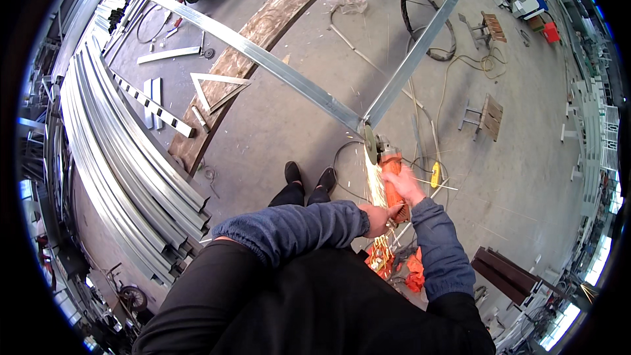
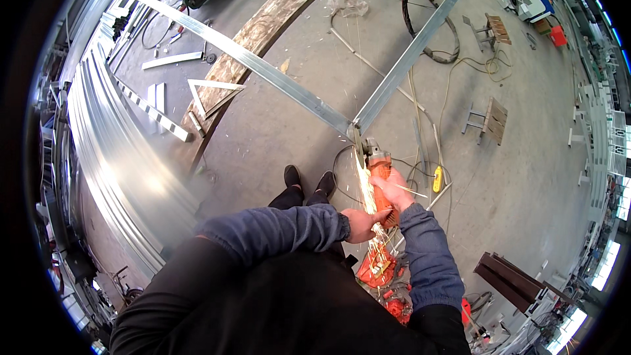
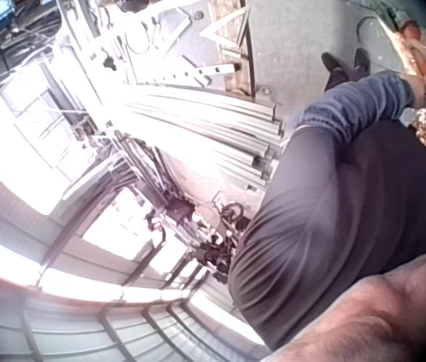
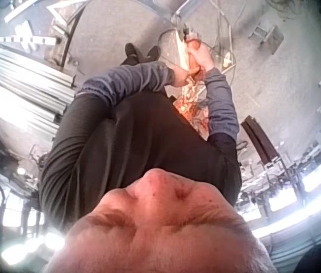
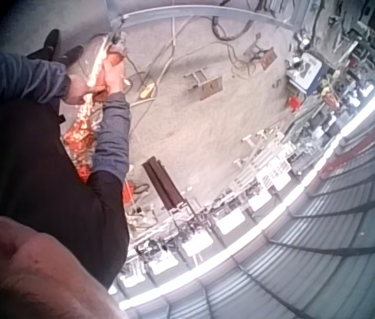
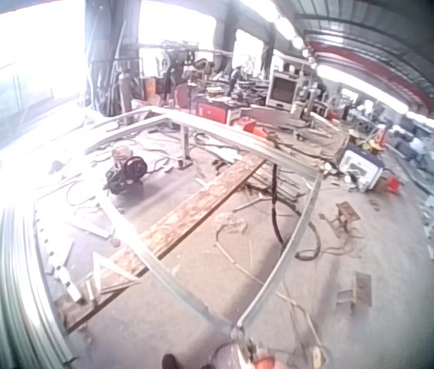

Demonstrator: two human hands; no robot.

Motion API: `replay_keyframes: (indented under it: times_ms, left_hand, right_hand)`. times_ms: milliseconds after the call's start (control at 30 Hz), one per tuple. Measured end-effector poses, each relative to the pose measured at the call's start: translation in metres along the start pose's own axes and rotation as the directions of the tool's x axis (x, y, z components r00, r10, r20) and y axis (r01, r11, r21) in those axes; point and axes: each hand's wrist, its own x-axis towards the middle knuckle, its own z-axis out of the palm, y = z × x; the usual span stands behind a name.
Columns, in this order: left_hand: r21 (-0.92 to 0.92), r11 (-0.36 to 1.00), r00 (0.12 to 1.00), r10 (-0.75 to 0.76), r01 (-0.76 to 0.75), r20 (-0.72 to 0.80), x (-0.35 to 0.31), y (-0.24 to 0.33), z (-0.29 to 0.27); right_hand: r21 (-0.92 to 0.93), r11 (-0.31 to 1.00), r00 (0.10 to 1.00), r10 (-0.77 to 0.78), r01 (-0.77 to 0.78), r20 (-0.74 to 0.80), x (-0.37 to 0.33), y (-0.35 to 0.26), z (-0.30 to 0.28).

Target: The person uses an angle grinder to cut and grind metal frame components in a workshop. They measure and mark the metal with a square and marker, then cut along the marked lines, producing sparks. The person moves around the workspace to access different sections of the frame.

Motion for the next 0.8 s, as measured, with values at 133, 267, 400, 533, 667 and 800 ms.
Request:
replay_keyframes:
  times_ms: [133, 267, 400, 533, 667, 800]
  left_hand:
    - [-0.016, 1.000, 0.999, -0.017, 0.016, -0.042, 0.002, -0.003, 0.009]
    - [0.000, 1.000, 0.999, -0.016, 0.016, -0.038, -0.003, 0.000, 0.004]
    - [0.006, 1.000, 1.000, -0.015, 0.015, -0.015, -0.004, 0.001, -0.001]
    - [0.008, 0.999, 0.999, -0.036, 0.036, -0.023, -0.002, -0.004, 0.002]
    - [0.013, 1.000, 1.000, -0.024, 0.024, -0.006, -0.004, 0.000, -0.002]
    - [0.030, 0.999, 1.000, -0.025, 0.026, -0.009, 0.000, -0.002, 0.003]
  right_hand:
    - [-0.005, 0.999, 0.999, 0.032, -0.032, -0.003, -0.004, -0.006, 0.001]
    - [-0.005, 1.000, 1.000, 0.023, -0.022, 0.006, 0.001, 0.004, 0.000]
    - [0.020, 0.999, 1.000, 0.024, -0.024, 0.001, 0.007, 0.019, -0.002]
    - [0.025, 0.999, 1.000, 0.027, -0.027, -0.013, -0.001, -0.004, 0.005]
    - [0.023, 0.999, 0.999, 0.033, -0.033, -0.009, 0.006, 0.014, -0.001]
    - [-0.015, 0.999, 0.999, 0.045, -0.045, -0.012, 0.008, 0.021, -0.001]
